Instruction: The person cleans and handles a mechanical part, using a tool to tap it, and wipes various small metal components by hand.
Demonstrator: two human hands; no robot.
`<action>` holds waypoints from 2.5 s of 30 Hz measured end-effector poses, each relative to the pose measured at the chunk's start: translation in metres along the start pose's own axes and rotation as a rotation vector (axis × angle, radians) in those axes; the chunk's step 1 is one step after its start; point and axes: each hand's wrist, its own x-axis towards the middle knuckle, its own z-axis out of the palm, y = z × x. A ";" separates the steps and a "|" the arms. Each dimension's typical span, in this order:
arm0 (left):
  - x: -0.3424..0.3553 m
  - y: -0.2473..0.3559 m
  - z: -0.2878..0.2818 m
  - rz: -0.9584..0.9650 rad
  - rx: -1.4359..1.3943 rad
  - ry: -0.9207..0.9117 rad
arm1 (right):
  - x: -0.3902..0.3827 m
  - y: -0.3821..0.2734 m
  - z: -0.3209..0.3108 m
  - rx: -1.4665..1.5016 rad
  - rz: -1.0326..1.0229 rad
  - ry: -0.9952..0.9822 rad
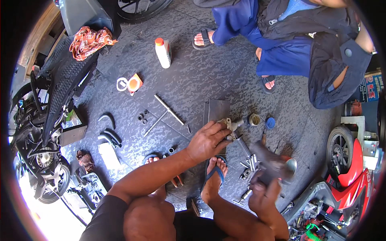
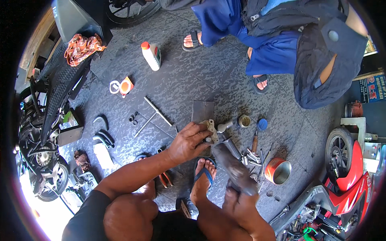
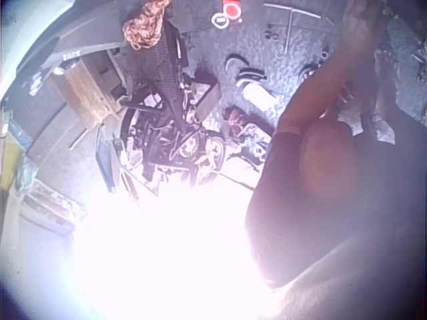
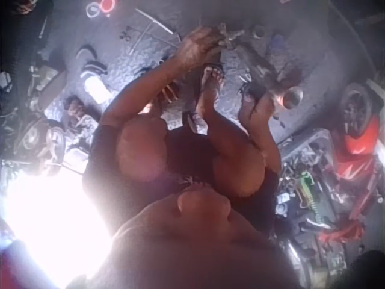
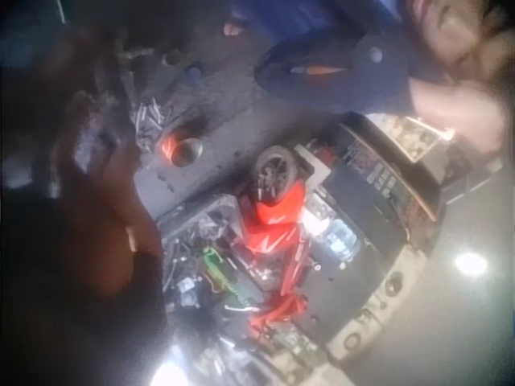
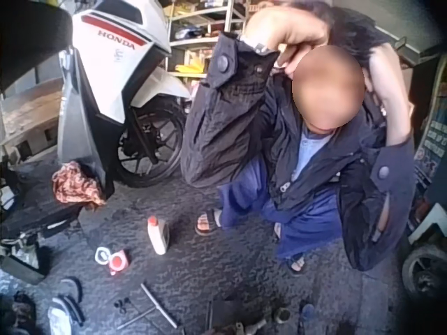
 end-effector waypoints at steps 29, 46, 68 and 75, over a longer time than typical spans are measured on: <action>-0.007 -0.008 0.006 0.032 0.051 0.034 | 0.024 -0.006 0.001 -0.074 0.097 -0.049; -0.006 -0.008 0.013 0.067 0.034 0.037 | 0.009 0.039 0.019 -0.307 -0.005 -0.058; -0.064 -0.044 -0.040 -0.861 -0.174 0.325 | -0.117 0.210 0.139 -0.484 0.425 0.172; -0.107 -0.058 -0.026 -0.959 -0.118 0.281 | 0.017 0.096 0.099 -0.206 0.020 0.098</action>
